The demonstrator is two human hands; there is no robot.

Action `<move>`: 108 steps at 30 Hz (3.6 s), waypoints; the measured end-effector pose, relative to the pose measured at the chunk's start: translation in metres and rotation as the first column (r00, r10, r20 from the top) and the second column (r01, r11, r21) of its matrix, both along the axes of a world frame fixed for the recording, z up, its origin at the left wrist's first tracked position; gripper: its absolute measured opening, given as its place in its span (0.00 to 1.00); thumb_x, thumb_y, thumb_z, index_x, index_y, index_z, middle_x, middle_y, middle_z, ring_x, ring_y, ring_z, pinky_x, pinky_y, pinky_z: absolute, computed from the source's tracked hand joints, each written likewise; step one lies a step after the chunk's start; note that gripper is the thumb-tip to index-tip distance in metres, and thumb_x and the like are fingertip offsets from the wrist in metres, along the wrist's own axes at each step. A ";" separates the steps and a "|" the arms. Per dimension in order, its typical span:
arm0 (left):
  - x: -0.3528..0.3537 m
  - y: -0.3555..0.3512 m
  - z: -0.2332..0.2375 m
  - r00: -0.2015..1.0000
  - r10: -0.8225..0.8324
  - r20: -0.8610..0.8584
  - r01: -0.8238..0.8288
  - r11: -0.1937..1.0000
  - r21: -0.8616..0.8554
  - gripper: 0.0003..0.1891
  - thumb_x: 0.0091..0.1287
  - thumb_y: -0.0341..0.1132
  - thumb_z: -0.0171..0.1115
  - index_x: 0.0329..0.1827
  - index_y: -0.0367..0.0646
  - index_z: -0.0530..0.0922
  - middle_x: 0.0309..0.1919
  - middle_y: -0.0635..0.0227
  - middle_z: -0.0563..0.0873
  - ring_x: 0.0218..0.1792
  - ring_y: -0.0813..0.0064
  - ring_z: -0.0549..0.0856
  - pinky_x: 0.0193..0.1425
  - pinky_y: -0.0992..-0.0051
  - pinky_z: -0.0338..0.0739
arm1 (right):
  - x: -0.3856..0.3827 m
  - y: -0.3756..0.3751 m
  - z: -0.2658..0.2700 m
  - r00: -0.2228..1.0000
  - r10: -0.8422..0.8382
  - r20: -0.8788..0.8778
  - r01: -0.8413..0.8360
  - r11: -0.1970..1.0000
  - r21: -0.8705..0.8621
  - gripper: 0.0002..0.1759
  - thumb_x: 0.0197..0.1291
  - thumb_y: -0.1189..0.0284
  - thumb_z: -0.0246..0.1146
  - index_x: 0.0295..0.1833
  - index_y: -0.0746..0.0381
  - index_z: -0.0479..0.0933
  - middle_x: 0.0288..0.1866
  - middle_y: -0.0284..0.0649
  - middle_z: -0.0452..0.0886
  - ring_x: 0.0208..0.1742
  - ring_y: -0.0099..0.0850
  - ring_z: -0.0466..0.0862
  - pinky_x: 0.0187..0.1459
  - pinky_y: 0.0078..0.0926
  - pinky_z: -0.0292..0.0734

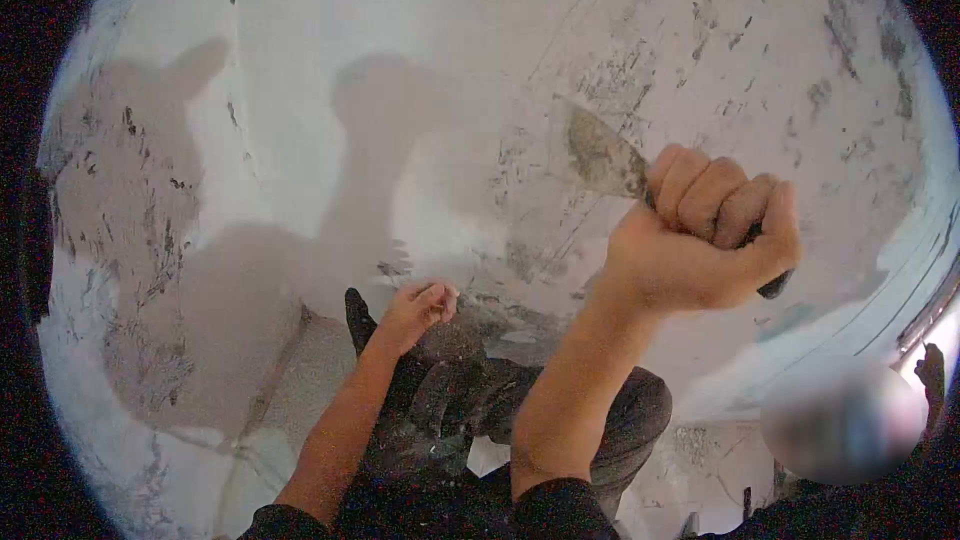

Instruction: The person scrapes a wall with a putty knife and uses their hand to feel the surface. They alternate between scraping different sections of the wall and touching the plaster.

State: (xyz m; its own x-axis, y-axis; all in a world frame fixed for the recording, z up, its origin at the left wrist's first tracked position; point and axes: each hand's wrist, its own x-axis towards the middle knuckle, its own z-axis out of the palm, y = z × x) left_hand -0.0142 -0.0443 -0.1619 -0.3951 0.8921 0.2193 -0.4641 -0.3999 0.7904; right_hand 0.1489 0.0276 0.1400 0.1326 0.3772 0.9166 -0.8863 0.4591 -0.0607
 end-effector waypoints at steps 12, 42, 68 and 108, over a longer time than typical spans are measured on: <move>0.001 0.001 0.002 0.993 -0.035 -0.111 0.034 0.999 -0.011 0.15 0.75 0.44 0.59 0.45 0.39 0.82 0.31 0.70 0.82 0.32 0.77 0.78 0.39 0.74 0.73 | -0.022 0.006 0.008 0.982 -0.143 -0.121 0.126 0.982 -0.138 0.25 0.64 0.68 0.51 0.19 0.52 0.45 0.14 0.26 0.42 0.15 0.20 0.43 0.17 0.26 0.41; -0.001 0.003 -0.001 0.985 -0.051 -0.163 0.048 0.999 -0.018 0.14 0.75 0.44 0.59 0.47 0.41 0.82 0.34 0.70 0.84 0.34 0.81 0.80 0.40 0.78 0.75 | -0.026 0.027 0.004 0.993 -0.100 -0.056 0.091 0.986 -0.142 0.26 0.66 0.61 0.51 0.21 0.53 0.46 0.14 0.25 0.44 0.17 0.21 0.41 0.19 0.26 0.39; -0.003 0.006 -0.002 0.972 -0.026 -0.233 0.025 1.000 -0.009 0.14 0.74 0.44 0.59 0.47 0.42 0.83 0.33 0.72 0.85 0.34 0.82 0.81 0.38 0.79 0.73 | -0.034 0.025 0.001 0.995 -0.094 -0.029 0.093 0.995 -0.034 0.25 0.66 0.69 0.50 0.19 0.51 0.45 0.13 0.26 0.45 0.17 0.21 0.40 0.19 0.26 0.39; 0.001 0.004 -0.002 0.969 -0.016 -0.248 0.020 1.000 0.015 0.16 0.75 0.44 0.59 0.50 0.40 0.83 0.34 0.71 0.85 0.33 0.82 0.81 0.38 0.78 0.75 | -0.039 0.029 0.014 0.995 -0.084 -0.056 0.063 0.950 -0.305 0.24 0.63 0.69 0.49 0.21 0.51 0.42 0.13 0.27 0.41 0.18 0.22 0.39 0.22 0.27 0.39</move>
State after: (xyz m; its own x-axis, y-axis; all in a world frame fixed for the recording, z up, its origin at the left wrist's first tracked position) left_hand -0.0134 -0.0404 -0.1644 -0.3101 0.8937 0.3243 -0.2617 -0.4082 0.8746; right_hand 0.1095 0.0566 0.1541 0.2281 0.6218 0.7492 -0.8578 0.4923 -0.1475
